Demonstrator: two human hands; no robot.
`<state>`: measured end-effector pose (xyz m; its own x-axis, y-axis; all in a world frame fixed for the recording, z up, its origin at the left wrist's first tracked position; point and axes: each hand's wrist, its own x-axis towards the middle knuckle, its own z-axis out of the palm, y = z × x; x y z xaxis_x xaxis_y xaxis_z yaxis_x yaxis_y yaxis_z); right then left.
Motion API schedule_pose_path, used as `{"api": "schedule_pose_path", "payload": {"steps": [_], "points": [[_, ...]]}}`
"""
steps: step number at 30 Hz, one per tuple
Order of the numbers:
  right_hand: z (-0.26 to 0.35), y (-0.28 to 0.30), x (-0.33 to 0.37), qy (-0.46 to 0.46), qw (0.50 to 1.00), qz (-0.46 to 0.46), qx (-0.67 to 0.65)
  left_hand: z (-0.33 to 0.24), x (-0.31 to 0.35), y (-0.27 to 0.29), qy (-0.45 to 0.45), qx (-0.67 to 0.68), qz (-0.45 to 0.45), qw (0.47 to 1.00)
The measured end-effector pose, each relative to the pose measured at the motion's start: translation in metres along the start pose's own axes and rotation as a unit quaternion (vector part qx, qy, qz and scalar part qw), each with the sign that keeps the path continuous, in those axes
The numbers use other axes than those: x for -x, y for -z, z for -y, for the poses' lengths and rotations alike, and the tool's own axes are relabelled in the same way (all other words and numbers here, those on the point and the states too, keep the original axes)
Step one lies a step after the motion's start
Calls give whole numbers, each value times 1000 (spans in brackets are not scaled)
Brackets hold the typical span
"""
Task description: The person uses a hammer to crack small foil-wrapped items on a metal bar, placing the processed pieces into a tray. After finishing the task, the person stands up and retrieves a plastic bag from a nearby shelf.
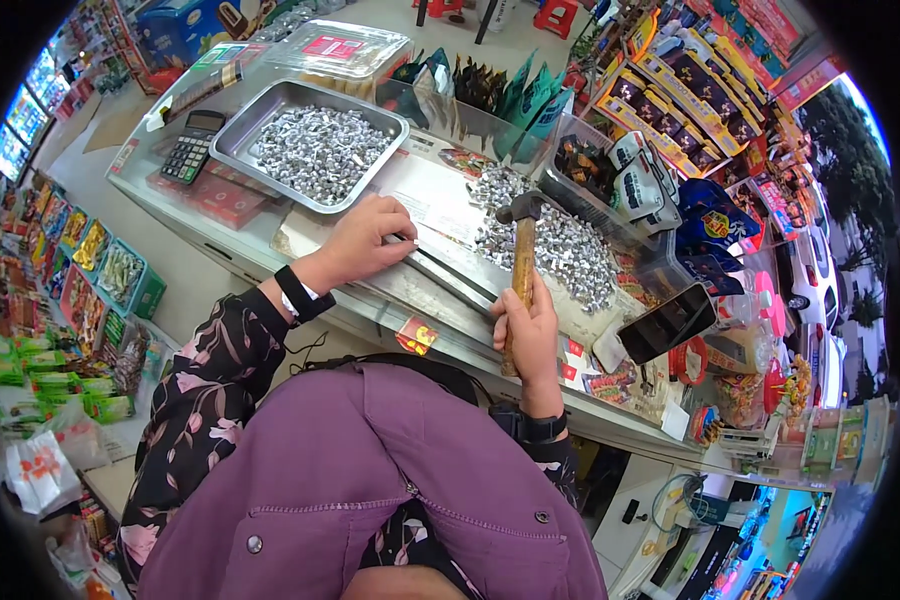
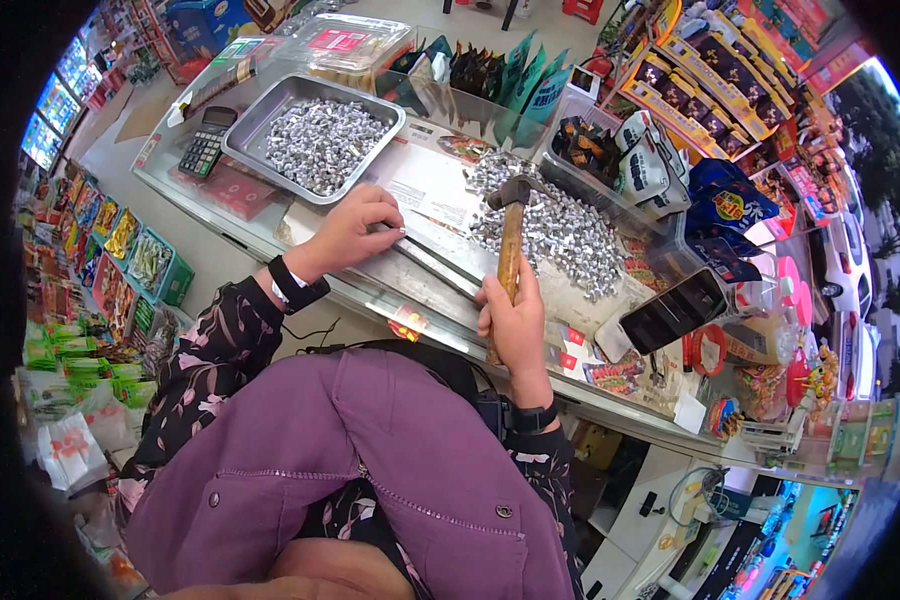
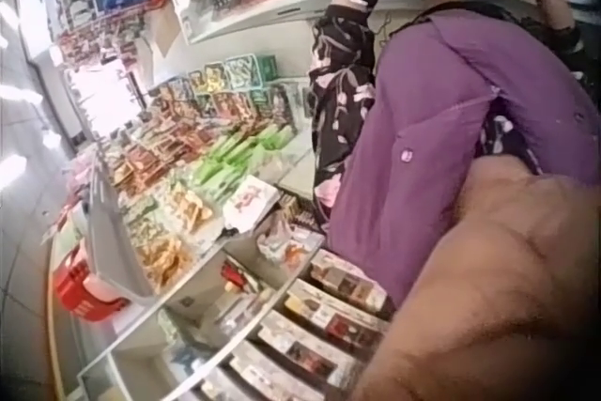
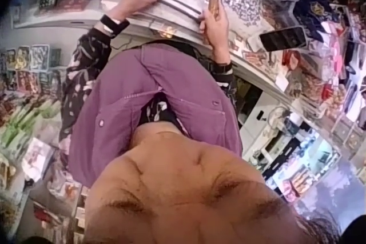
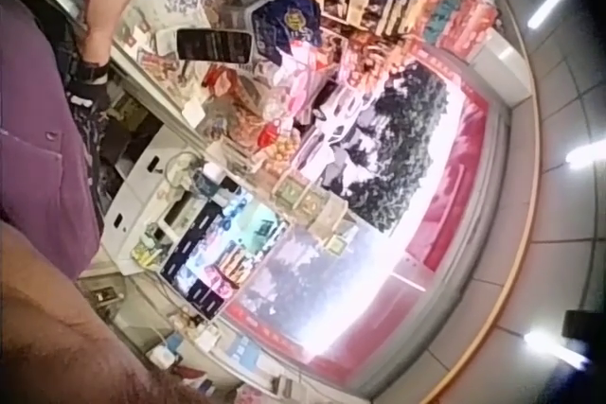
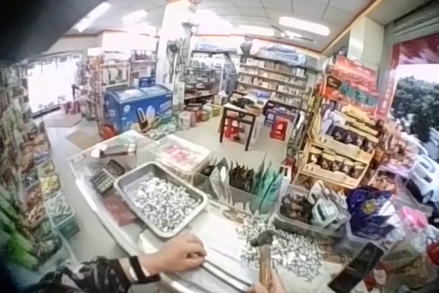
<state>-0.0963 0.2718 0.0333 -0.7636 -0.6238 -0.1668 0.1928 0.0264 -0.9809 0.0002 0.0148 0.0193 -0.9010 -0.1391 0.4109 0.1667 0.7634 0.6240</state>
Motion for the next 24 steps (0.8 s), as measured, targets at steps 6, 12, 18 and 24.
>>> {"api": "schedule_pose_path", "payload": {"steps": [6, 12, 18, 24], "points": [[15, -4, 14, 19, 996, 82, 39, 3, 1, -2, -11, -14, -6, 1000], [41, -12, 28, 2, 982, 168, 88, 3, 1, -4, -5, -3, -9, 1000], [41, -14, 28, 1, 957, 203, 208, 4, 0, -5, -26, 0, -30, 999], [48, -15, 31, -44, 959, 200, 197, 6, 3, -6, -22, 16, -30, 999]]}}
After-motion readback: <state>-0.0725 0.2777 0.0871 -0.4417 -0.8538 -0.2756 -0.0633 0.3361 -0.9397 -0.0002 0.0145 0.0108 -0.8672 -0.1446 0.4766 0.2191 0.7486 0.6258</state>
